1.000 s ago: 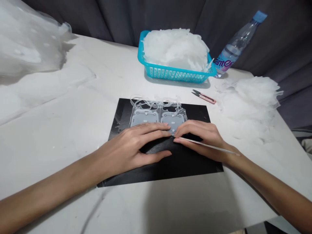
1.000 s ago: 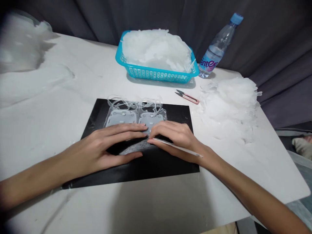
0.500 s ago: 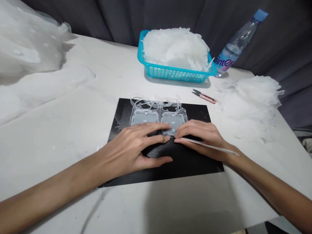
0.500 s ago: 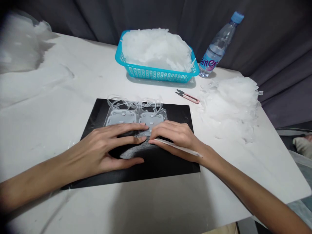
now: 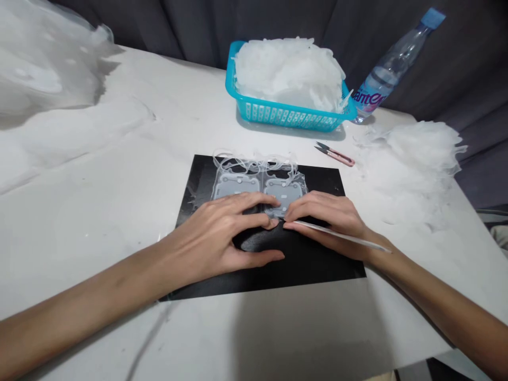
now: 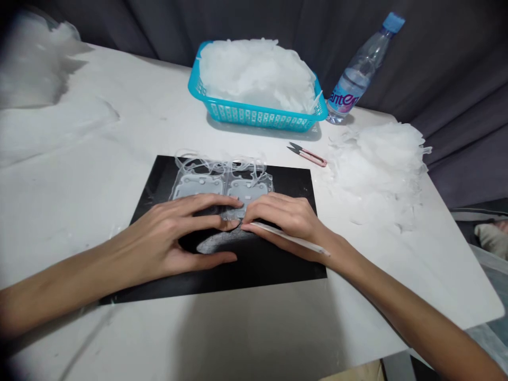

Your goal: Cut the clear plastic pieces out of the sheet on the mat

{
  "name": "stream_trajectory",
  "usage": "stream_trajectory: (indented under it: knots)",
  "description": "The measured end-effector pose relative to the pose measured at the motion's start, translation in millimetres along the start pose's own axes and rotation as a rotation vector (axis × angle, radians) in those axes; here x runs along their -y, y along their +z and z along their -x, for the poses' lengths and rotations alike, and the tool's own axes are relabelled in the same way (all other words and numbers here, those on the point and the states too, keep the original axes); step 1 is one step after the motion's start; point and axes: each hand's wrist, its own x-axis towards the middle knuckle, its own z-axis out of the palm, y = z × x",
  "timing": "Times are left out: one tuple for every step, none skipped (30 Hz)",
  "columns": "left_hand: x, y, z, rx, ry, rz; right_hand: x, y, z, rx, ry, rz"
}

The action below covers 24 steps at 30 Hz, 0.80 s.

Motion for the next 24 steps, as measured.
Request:
stream_trajectory:
  knots:
    - [0.1, -0.2, -0.2, 0.0, 0.002, 0.001, -0.1, 0.2, 0.0, -0.001, 0.001, 0.004]
    - [0.1, -0.4, -0.4, 0.0, 0.002, 0.0, -0.1, 0.4, 0.2, 0.001, 0.002, 0.009]
    - [0.2, -0.4, -0.5, 0.0, 0.002, -0.001, 0.0, 0.6, 0.3, 0.004, 0.003, 0.015]
    - [0.3, -0.4, -0.5, 0.001, 0.001, -0.003, 0.1, 0.8, 0.4, 0.008, 0.003, 0.023]
    - [0.4, -0.2, -0.4, 0.001, 0.003, -0.005, 0.4, 1.0, 0.6, 0.009, 0.003, 0.035]
    - [0.4, 0.0, -0.4, 0.005, 0.001, -0.006, 0.7, 1.1, 0.6, 0.013, 0.004, 0.047]
    - [0.3, 0.1, -0.3, 0.006, 0.002, -0.008, 1.3, 1.3, 0.6, 0.014, 0.004, 0.061]
    - [0.1, 0.2, -0.2, 0.007, 0.003, -0.008, 1.9, 1.3, 0.5, 0.018, 0.006, 0.076]
    - [-0.1, 0.2, -0.1, 0.008, 0.003, -0.008, 2.7, 1.1, 0.4, 0.021, 0.007, 0.09]
    - [-0.3, 0.0, 0.0, 0.009, 0.001, -0.008, 3.6, 0.8, 0.0, 0.027, 0.009, 0.103]
    - [-0.5, -0.2, 0.0, 0.01, 0.0, -0.007, 4.6, 0.3, -0.4, 0.034, 0.012, 0.111]
    - [-0.7, -0.5, 0.1, 0.011, -0.003, -0.007, 5.6, -0.5, -0.9, 0.044, 0.016, 0.115]
    - [-0.8, -0.8, 0.1, 0.013, -0.005, -0.007, 6.6, -1.3, -1.5, 0.054, 0.019, 0.114]
    - [-0.7, -1.0, 0.1, 0.013, -0.006, -0.007, 7.5, -2.3, -2.2, 0.065, 0.023, 0.111]
    - [-0.6, -1.0, 0.1, 0.012, -0.005, -0.008, 8.2, -3.3, -2.8, 0.072, 0.025, 0.108]
    - [-0.3, -0.9, 0.0, 0.012, -0.004, -0.008, 8.8, -4.4, -3.3, 0.078, 0.026, 0.107]
    - [0.0, -0.7, -0.2, 0.01, -0.002, -0.01, 9.3, -5.3, -3.7, 0.082, 0.027, 0.106]
    - [0.4, -0.4, -0.4, 0.008, 0.002, -0.013, 9.5, -6.3, -3.9, 0.087, 0.029, 0.104]
    - [0.7, 0.0, -0.6, 0.003, 0.004, -0.016, 9.5, -7.1, -4.0, 0.09, 0.031, 0.099]
    - [1.1, 0.3, -0.7, 0.0, 0.007, -0.02, 9.4, -7.8, -3.8, 0.094, 0.032, 0.091]
    - [1.4, 0.5, -0.8, -0.002, 0.01, -0.023, 9.2, -8.4, -3.6, 0.097, 0.032, 0.082]
    - [1.6, 0.6, -0.8, -0.006, 0.012, -0.026, 8.8, -8.9, -3.3, 0.1, 0.033, 0.074]
    - [1.8, 0.6, -0.7, -0.008, 0.014, -0.028, 8.5, -9.3, -2.9, 0.101, 0.033, 0.069]
    - [2.0, 0.5, -0.6, -0.007, 0.014, -0.027, 8.0, -9.5, -2.6, 0.102, 0.033, 0.065]
